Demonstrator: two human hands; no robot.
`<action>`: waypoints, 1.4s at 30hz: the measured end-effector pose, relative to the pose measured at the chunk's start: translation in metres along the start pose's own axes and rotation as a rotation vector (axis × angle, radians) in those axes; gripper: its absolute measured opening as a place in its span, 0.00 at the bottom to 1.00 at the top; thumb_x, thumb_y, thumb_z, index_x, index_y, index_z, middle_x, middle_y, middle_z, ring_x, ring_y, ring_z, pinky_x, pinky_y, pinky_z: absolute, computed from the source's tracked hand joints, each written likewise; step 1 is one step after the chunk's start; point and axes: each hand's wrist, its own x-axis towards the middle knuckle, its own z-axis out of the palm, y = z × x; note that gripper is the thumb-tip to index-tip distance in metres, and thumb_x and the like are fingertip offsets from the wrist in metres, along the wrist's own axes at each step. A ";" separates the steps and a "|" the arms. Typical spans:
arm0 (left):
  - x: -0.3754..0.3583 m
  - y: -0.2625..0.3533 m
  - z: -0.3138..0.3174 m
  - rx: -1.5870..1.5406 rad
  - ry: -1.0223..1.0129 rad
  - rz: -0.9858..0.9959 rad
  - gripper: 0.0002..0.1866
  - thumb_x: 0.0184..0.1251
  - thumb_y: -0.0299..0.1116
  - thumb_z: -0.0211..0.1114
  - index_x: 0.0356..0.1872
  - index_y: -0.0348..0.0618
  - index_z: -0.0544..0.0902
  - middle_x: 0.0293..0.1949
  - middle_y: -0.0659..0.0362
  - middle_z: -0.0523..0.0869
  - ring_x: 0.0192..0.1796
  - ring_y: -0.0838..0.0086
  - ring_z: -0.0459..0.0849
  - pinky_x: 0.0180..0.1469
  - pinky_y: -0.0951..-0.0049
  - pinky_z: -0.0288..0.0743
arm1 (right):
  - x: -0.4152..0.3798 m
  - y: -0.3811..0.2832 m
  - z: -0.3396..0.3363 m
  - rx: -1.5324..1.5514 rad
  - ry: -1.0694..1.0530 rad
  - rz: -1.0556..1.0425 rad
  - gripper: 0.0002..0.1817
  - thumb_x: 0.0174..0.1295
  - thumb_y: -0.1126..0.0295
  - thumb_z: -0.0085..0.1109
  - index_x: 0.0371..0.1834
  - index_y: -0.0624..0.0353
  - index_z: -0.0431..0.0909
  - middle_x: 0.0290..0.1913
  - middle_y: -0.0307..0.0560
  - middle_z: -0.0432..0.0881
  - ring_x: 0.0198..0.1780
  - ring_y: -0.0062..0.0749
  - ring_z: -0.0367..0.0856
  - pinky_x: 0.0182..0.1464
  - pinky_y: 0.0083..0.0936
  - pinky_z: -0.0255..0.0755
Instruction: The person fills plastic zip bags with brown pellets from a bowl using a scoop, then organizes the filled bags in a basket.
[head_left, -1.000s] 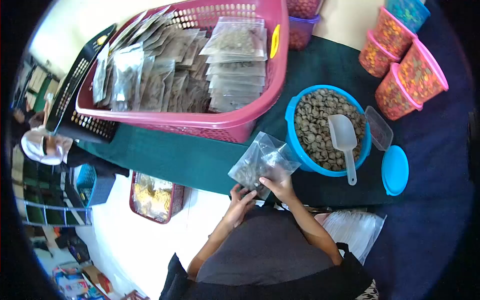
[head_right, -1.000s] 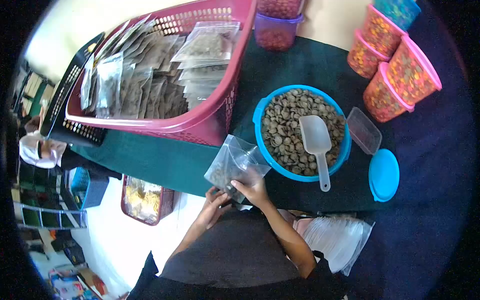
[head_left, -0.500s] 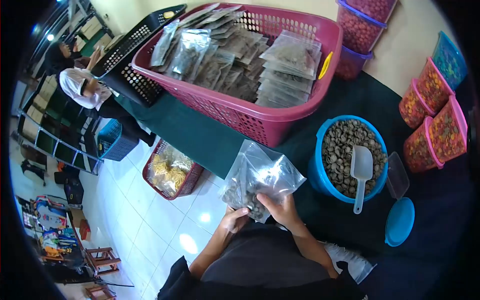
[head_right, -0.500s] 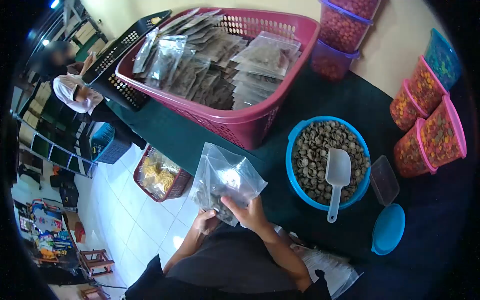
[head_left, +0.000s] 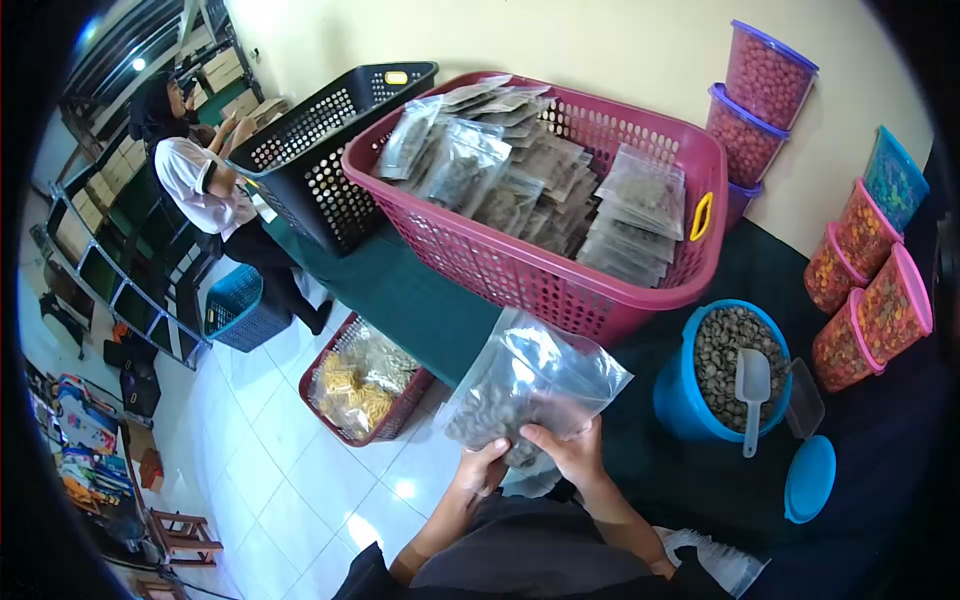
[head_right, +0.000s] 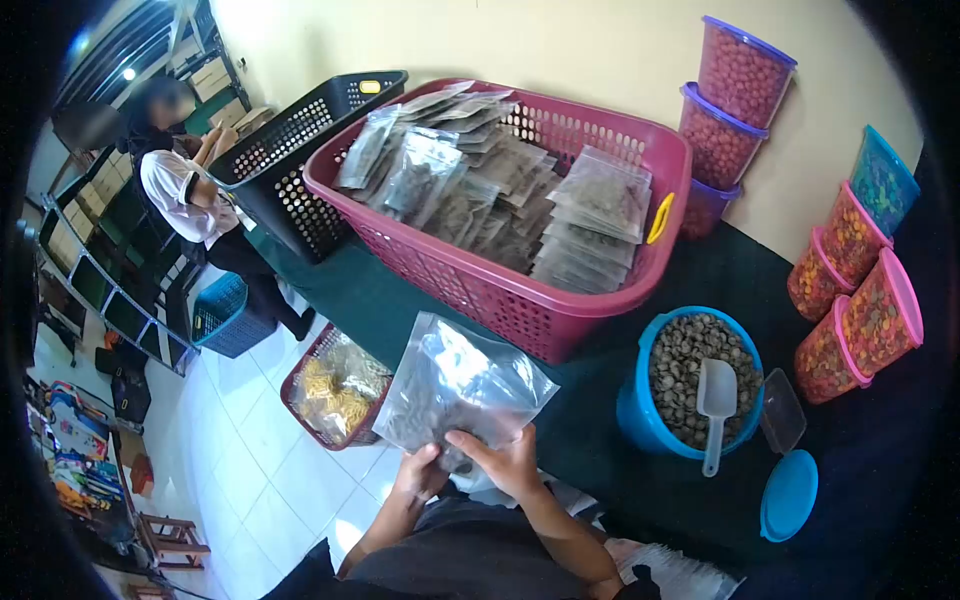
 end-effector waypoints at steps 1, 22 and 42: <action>0.000 0.007 -0.008 0.000 -0.007 0.004 0.31 0.46 0.36 0.66 0.52 0.39 0.63 0.48 0.53 0.72 0.51 0.64 0.71 0.55 0.62 0.63 | 0.002 0.001 0.014 -0.002 -0.001 -0.007 0.18 0.43 0.79 0.64 0.39 0.67 0.71 0.35 0.43 0.76 0.38 0.23 0.74 0.42 0.19 0.68; 0.005 0.150 -0.100 0.305 -0.091 -0.272 0.23 0.46 0.24 0.65 0.46 0.35 0.70 0.41 0.57 0.77 0.43 0.74 0.75 0.46 0.73 0.69 | -0.039 0.033 0.071 0.022 0.237 0.323 0.08 0.51 0.77 0.56 0.35 0.67 0.75 0.34 0.46 0.78 0.35 0.22 0.75 0.37 0.18 0.69; -0.015 0.157 -0.135 0.321 -0.030 -0.226 0.22 0.41 0.21 0.66 0.42 0.33 0.71 0.36 0.55 0.79 0.37 0.74 0.78 0.39 0.75 0.72 | -0.043 0.036 0.096 -0.307 0.018 0.364 0.07 0.51 0.76 0.55 0.33 0.68 0.74 0.28 0.42 0.77 0.32 0.19 0.75 0.37 0.17 0.69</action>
